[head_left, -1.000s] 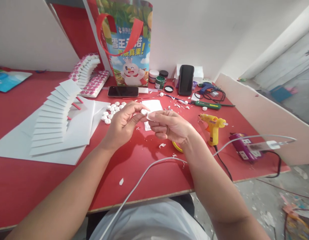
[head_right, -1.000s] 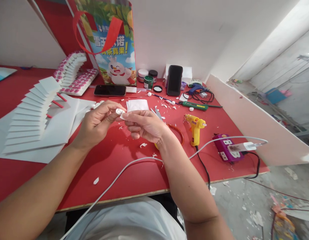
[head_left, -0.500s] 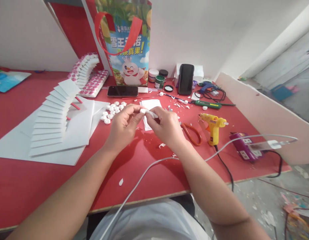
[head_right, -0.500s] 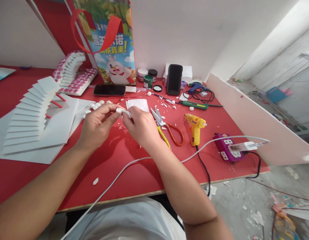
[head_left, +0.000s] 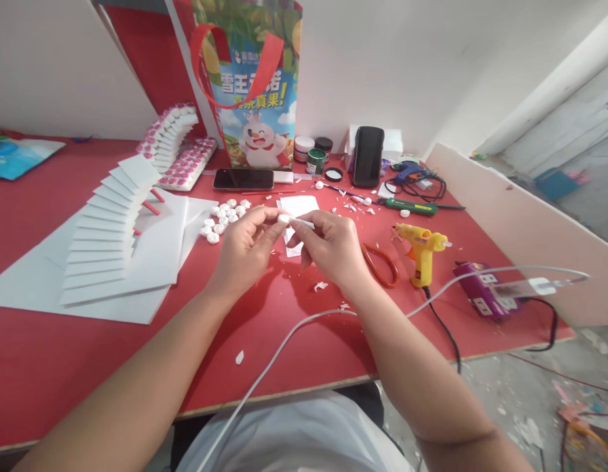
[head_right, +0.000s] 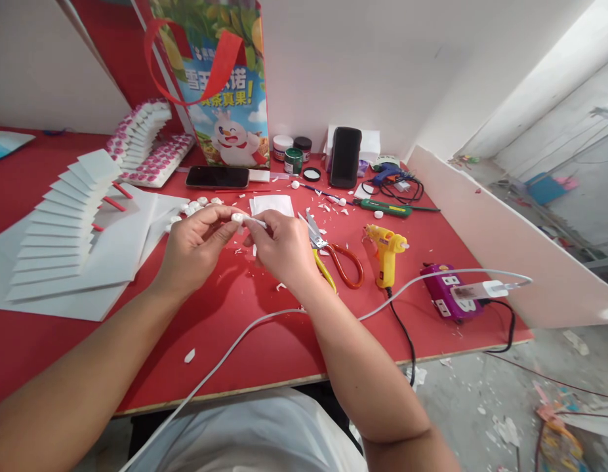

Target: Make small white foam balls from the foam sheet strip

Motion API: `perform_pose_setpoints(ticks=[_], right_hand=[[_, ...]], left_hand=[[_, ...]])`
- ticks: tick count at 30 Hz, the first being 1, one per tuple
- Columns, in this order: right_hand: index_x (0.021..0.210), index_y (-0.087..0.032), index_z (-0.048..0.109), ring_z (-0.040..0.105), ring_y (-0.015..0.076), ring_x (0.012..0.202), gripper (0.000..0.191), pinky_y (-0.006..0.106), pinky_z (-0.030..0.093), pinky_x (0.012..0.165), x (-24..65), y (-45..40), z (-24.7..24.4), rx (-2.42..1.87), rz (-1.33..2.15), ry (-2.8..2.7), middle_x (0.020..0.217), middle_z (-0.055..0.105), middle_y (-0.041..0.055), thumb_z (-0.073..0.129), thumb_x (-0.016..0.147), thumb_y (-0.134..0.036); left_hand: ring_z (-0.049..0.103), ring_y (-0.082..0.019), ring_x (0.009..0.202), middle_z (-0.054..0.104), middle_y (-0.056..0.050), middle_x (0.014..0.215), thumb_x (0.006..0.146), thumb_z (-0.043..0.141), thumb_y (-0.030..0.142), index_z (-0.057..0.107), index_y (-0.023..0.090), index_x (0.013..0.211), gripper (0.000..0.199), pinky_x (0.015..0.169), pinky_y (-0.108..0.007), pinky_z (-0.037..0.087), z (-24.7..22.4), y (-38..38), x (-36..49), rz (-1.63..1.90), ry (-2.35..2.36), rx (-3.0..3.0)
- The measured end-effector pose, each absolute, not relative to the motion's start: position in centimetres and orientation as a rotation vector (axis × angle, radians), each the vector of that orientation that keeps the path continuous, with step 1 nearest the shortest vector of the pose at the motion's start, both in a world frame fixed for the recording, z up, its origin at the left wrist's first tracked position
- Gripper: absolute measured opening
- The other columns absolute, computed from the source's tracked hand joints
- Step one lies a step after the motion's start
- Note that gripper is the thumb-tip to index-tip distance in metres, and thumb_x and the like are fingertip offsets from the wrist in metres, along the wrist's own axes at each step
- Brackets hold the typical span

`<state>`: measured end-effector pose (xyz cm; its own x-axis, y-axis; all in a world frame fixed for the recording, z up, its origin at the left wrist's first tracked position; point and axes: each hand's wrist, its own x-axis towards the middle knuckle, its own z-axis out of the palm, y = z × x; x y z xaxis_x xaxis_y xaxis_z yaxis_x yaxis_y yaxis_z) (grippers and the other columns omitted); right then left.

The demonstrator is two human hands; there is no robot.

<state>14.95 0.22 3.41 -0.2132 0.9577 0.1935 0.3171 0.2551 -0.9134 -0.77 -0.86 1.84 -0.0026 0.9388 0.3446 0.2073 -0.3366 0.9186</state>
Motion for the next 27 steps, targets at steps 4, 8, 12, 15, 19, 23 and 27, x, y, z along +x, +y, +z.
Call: perform_pose_setpoints(ticks=[4,8,12,15,19,23,27], right_hand=[[0.072,-0.019,0.063,0.053,0.0115,0.05,0.026,0.026,0.037,0.056,14.3,-0.3,2.6,-1.289,0.278,-1.863,0.061,0.067,0.0018,0.056,0.095,-0.031],[0.077,-0.019,0.059,0.055,0.0138,0.053,0.027,0.028,0.031,0.055,13.9,-0.4,1.7,-1.214,-0.032,-1.981,0.063,0.066,0.0034,0.047,0.099,-0.03],[0.085,-0.019,0.057,0.059,0.0158,0.06,0.023,0.028,0.032,0.056,14.1,-0.3,1.5,-1.154,-0.063,-2.102,0.069,0.068,0.0053,0.043,0.101,-0.027],[0.083,-0.02,0.055,0.058,0.0158,0.06,0.023,0.028,0.031,0.056,14.2,-0.2,1.5,-1.15,-0.075,-2.156,0.069,0.066,0.005,0.041,0.101,-0.024],[0.081,-0.019,0.054,0.057,0.0161,0.06,0.024,0.029,0.031,0.057,14.4,0.1,1.6,-1.141,-0.037,-2.196,0.071,0.067,0.006,0.039,0.099,-0.02],[0.082,-0.019,0.054,0.062,0.0175,0.067,0.022,0.029,0.036,0.062,14.5,0.3,1.7,-1.159,0.138,-2.194,0.076,0.071,0.0074,0.04,0.099,-0.02],[0.086,-0.02,0.056,0.063,0.0169,0.067,0.018,0.028,0.04,0.066,14.3,0.2,1.7,-1.186,0.336,-2.18,0.078,0.073,0.0066,0.043,0.099,-0.021]], left_hand=[[0.066,-0.017,0.085,0.072,-0.004,0.094,0.092,0.066,0.033,0.071,0.018,0.098,0.017,0.079,-0.028,0.052,1.6,-1.3,0.0,1.448,1.241,1.515],[0.067,-0.017,0.086,0.072,-0.003,0.092,0.092,0.067,0.031,0.072,0.019,0.096,0.014,0.08,-0.029,0.053,1.6,-1.6,0.6,1.557,1.252,1.495],[0.066,-0.017,0.088,0.071,-0.002,0.092,0.09,0.069,0.029,0.074,0.02,0.092,0.011,0.081,-0.029,0.054,1.4,-1.4,0.6,1.629,1.253,1.506],[0.067,-0.018,0.087,0.071,-0.002,0.091,0.088,0.071,0.03,0.075,0.02,0.09,0.01,0.081,-0.03,0.054,0.8,-1.1,0.6,1.66,1.253,1.458],[0.065,-0.016,0.077,0.072,-0.001,0.083,0.086,0.073,0.031,0.076,0.021,0.09,0.012,0.076,-0.03,0.054,0.0,-1.0,0.9,1.636,1.229,1.318],[0.062,-0.015,0.07,0.071,0.001,0.076,0.084,0.073,0.03,0.076,0.021,0.09,0.01,0.072,-0.03,0.053,0.1,-1.2,1.1,1.618,1.264,1.263],[0.063,-0.016,0.072,0.072,0.0,0.079,0.086,0.07,0.033,0.075,0.021,0.09,0.013,0.073,-0.032,0.053,0.1,-1.0,1.1,1.605,1.345,1.299]])
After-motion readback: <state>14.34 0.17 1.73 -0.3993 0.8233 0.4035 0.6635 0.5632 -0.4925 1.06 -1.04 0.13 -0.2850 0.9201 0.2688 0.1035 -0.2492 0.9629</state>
